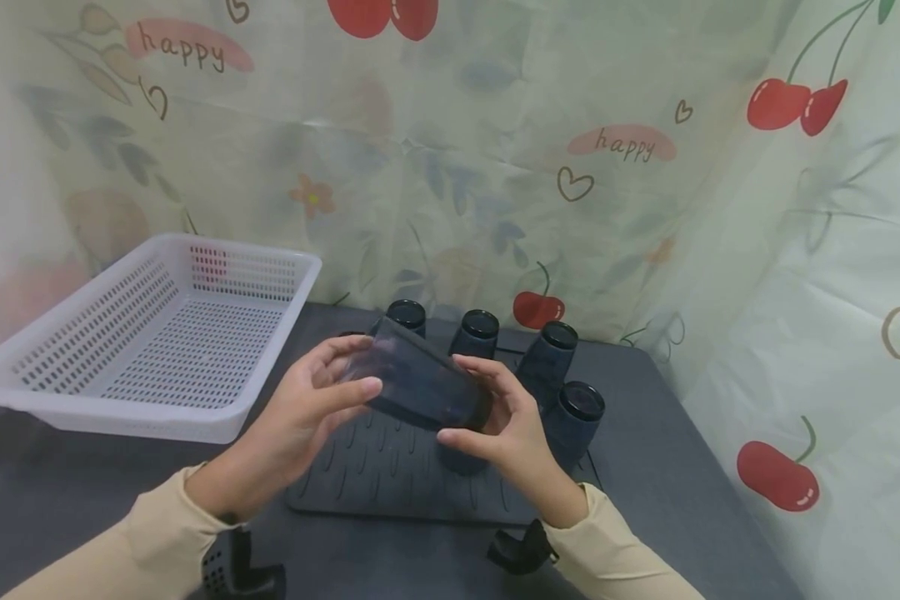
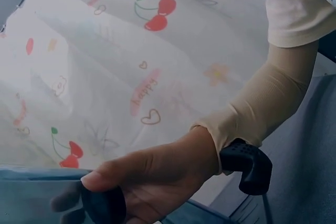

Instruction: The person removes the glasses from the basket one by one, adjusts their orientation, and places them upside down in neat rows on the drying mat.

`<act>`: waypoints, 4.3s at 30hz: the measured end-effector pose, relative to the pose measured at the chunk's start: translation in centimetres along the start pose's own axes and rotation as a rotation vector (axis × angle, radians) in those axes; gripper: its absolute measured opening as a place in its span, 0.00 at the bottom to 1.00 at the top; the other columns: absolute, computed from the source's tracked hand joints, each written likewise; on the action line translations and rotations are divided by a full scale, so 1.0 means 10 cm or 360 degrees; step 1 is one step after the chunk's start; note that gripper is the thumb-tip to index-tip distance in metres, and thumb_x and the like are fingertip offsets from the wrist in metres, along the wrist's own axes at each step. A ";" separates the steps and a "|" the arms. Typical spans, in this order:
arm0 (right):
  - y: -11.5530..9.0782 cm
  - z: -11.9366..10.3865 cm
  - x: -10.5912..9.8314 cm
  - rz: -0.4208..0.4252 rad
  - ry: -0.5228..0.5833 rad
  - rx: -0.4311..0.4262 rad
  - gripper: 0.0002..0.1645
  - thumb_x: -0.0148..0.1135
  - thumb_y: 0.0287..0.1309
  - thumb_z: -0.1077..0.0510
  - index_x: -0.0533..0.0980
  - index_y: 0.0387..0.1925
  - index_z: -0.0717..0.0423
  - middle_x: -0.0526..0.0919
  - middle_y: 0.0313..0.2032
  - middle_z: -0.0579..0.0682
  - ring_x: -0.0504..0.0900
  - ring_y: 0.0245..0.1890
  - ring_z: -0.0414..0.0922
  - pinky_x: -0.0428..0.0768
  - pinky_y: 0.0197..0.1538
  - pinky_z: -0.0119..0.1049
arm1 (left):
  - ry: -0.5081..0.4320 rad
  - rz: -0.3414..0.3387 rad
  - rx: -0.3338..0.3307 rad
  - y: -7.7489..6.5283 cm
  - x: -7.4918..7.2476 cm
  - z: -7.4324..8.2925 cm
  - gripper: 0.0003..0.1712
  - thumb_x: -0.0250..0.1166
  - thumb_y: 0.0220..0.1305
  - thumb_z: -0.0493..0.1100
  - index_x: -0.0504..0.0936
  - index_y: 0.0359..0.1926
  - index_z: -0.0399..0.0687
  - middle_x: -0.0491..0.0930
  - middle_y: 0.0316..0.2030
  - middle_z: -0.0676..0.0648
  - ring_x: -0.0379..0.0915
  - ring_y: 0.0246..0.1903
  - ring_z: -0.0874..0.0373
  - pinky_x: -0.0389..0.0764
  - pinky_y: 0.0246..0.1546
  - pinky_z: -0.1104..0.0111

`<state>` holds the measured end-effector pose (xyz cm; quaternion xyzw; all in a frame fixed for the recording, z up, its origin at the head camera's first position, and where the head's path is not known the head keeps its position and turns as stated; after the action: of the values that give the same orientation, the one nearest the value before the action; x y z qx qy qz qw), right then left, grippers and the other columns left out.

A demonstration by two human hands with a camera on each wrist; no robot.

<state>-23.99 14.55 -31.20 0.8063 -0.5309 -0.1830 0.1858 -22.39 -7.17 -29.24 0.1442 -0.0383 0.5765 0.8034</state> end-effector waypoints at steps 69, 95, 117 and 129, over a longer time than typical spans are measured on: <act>0.13 0.28 0.23 0.0117 -0.0436 0.0399 0.41 0.77 0.45 0.60 0.71 0.61 0.37 0.74 0.59 0.40 0.77 0.56 0.41 0.77 0.59 0.46 | 0.0687 -0.0443 -0.0197 -0.10 -0.56 -0.10 0.27 0.61 0.67 0.43 0.68 0.62 0.35 0.77 0.54 0.38 0.78 0.52 0.54 0.78 0.51 0.66; 0.24 0.47 0.37 0.0158 -0.0381 0.0413 0.40 0.77 0.46 0.57 0.71 0.62 0.38 0.76 0.58 0.44 0.77 0.55 0.45 0.74 0.62 0.49 | 0.0637 -0.0480 -0.0198 -0.13 -0.62 -0.12 0.26 0.55 0.72 0.43 0.64 0.64 0.31 0.76 0.54 0.39 0.78 0.51 0.57 0.80 0.48 0.68; 0.30 0.65 0.42 0.0202 -0.0321 0.0467 0.39 0.77 0.45 0.60 0.72 0.61 0.43 0.77 0.56 0.49 0.78 0.56 0.46 0.71 0.65 0.49 | 0.0654 -0.0491 -0.0202 -0.12 -0.64 -0.17 0.26 0.56 0.71 0.42 0.65 0.64 0.31 0.75 0.55 0.36 0.78 0.52 0.55 0.80 0.50 0.66; 0.32 0.69 0.45 0.0200 -0.0326 0.0448 0.40 0.77 0.45 0.60 0.72 0.61 0.43 0.78 0.56 0.48 0.78 0.55 0.46 0.72 0.64 0.48 | 0.0654 -0.0504 -0.0198 -0.12 -0.63 -0.17 0.26 0.55 0.72 0.42 0.64 0.63 0.30 0.75 0.54 0.36 0.78 0.52 0.54 0.79 0.51 0.65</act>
<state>-28.25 8.50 -36.05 0.7667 -0.6167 -0.1762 0.0271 -23.55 -12.82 -32.54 -0.0214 0.1133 0.4574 0.8818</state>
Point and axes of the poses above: each hand's wrist, its own y-axis towards the middle knuckle, its own x-axis out of the palm, z = x × y, the point moved 4 cm from there along y, towards the middle knuckle
